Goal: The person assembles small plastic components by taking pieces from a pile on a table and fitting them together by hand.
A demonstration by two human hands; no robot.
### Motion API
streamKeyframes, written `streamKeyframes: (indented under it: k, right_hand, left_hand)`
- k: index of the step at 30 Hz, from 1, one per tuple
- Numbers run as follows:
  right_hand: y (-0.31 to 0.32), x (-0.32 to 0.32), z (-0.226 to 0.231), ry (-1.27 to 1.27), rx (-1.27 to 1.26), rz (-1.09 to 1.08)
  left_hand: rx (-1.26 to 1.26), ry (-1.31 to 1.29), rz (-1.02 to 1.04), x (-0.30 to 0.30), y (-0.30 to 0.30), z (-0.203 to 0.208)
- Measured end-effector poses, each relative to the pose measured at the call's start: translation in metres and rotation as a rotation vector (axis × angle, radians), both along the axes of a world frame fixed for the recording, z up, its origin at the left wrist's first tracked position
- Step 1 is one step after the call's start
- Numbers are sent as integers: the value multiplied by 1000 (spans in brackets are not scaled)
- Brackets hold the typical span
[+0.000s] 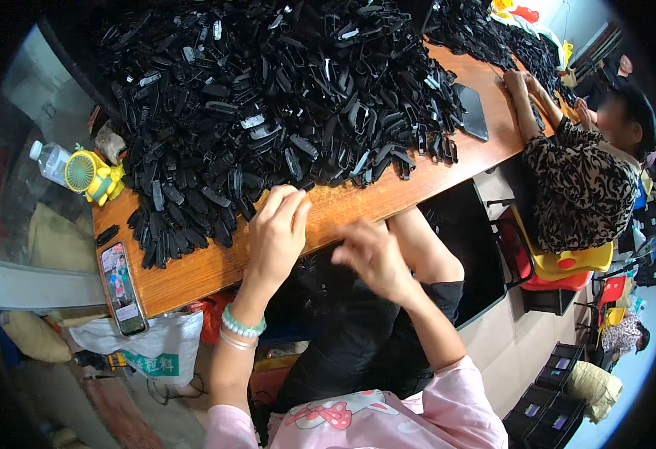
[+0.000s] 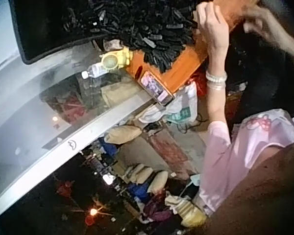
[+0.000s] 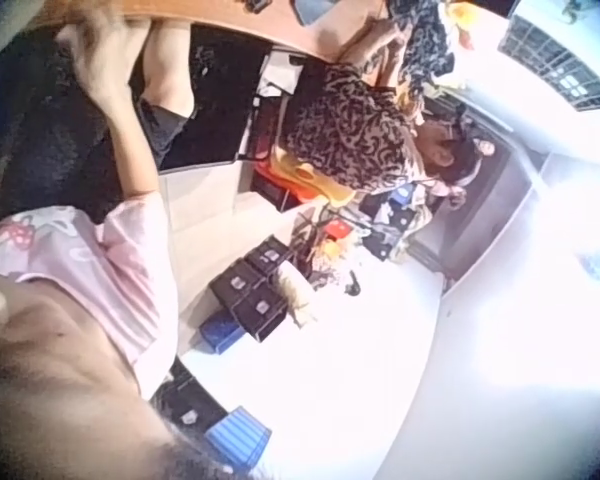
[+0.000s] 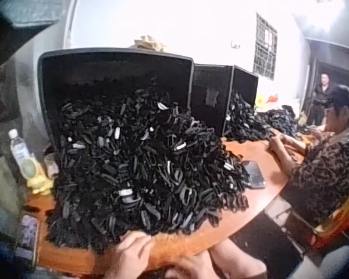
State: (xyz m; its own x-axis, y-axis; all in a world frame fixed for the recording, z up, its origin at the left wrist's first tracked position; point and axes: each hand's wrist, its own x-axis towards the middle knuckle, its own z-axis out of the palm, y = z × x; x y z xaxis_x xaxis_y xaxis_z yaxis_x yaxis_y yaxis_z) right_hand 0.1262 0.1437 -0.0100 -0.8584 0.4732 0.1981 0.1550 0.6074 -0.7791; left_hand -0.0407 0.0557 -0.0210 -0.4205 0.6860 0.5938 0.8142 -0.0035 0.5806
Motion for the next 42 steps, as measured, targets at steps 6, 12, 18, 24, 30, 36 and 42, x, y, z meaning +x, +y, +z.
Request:
streamKeyframes:
  k: [6,12,18,24,30,36,42]
  right_hand:
    - [72,-44,-2,40,732,-363]
    - [71,-41,13,-99,687,-169]
    - [66,-59,7,45,582,-106]
    - [60,-67,-12,199,663,-331]
    - [25,-38,-2,460,-406,-342]
    - [-1,-13,1,347,-1109,-37]
    - [-20,-9,20,40,43,5]
  left_hand:
    - [-313,317,175,-5,25,-13]
    - [-107,175,144,4,-5,-11]
    - [128,-1196,-187,14,-23,-13]
    - [42,-1282,-246,25,-21,-10]
    - [78,-1158,-289,29,-29,-2]
    - [-21,-1146,-505,25,-38,6]
    - [-121,-1181,-393,31,-42,5]
